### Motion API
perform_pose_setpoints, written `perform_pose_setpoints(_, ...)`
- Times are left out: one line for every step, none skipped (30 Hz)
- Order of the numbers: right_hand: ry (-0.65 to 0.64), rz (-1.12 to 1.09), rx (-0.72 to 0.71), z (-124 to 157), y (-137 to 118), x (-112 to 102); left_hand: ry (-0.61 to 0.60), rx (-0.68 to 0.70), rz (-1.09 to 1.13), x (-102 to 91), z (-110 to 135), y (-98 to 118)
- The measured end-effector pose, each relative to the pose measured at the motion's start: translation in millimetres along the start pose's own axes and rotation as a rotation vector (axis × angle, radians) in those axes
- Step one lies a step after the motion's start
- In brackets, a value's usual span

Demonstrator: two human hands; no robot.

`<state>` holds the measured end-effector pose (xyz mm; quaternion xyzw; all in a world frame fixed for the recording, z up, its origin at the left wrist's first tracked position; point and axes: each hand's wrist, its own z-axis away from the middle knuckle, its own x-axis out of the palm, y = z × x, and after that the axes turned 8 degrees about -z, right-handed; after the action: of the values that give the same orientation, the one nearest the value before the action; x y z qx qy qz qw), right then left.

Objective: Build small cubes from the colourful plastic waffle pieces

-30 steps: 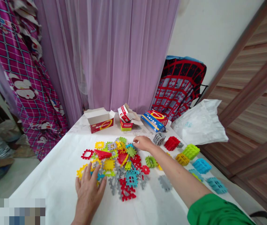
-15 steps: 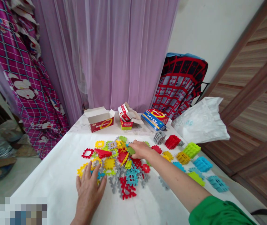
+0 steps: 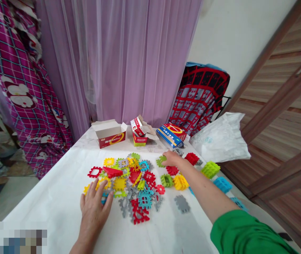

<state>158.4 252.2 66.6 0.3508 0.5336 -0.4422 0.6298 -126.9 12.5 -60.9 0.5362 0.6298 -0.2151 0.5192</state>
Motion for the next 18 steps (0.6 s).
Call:
perform_pose_setpoints(-0.01,0.006,0.006,-0.6,-1.1,3.6,0.012,-0.004,0.007,-1.2,-0.4,1.1)
perform_pose_setpoints(-0.018,0.011,0.01,-1.2,-2.6,7.0,0.028,-0.011,0.012,-2.6,-0.7,2.7)
perform_pose_setpoints(-0.025,0.016,0.012,-1.8,-4.2,10.0,0.044,-0.019,0.015,-4.1,-0.8,4.5)
perform_pose_setpoints(-0.033,0.02,0.013,-2.3,-5.7,12.3,0.058,-0.024,0.017,-5.5,-0.9,6.3)
perform_pose_setpoints(-0.04,0.025,0.015,-2.9,-6.9,14.0,0.069,-0.026,0.02,-6.6,-0.9,7.9)
perform_pose_setpoints(-0.048,0.029,0.017,-3.5,-7.9,15.0,0.077,-0.026,0.021,-7.3,-0.8,9.0)
perform_pose_setpoints(-0.056,0.033,0.02,-4.1,-8.6,15.5,0.081,-0.021,0.022,-7.6,-0.8,9.5)
perform_pose_setpoints(-0.063,0.036,0.026,-4.6,-9.2,15.7,0.084,-0.017,0.022,-7.4,-0.7,9.3)
perform_pose_setpoints(-0.07,0.038,0.033,-5.1,-9.5,15.7,0.083,-0.014,0.021,-6.9,-0.6,8.3)
perform_pose_setpoints(-0.076,0.04,0.039,-5.4,-9.8,15.6,0.078,-0.011,0.018,-6.0,-0.6,6.8)
perform_pose_setpoints(-0.081,0.041,0.045,-5.7,-10.1,15.5,0.068,-0.008,0.016,-4.9,-0.5,5.0)
perform_pose_setpoints(-0.085,0.041,0.049,-6.0,-10.2,15.5,0.056,-0.004,0.014,-3.8,-0.5,3.0)
perform_pose_setpoints(-0.087,0.04,0.051,-6.2,-10.3,15.7,0.045,0.001,0.013,-2.9,-0.5,1.3)
perform_pose_setpoints(-0.088,0.039,0.051,-6.3,-10.3,15.9,0.036,0.008,0.012,-2.2,-0.5,0.0)
perform_pose_setpoints(-0.09,0.038,0.05,-6.3,-10.3,16.1,0.032,0.012,0.012,-1.9,-0.6,-0.8)
perform_pose_setpoints(-0.091,0.037,0.05,-6.2,-10.3,16.4,0.031,0.011,0.012,-1.9,-0.6,-1.0)
perform_pose_setpoints(-0.093,0.037,0.05,-6.0,-10.4,16.5,0.029,0.009,0.011,-2.2,-0.7,-0.8)
perform_pose_setpoints(-0.094,0.036,0.05,-5.7,-10.5,16.6,0.027,0.006,0.012,-2.6,-0.6,-0.4)
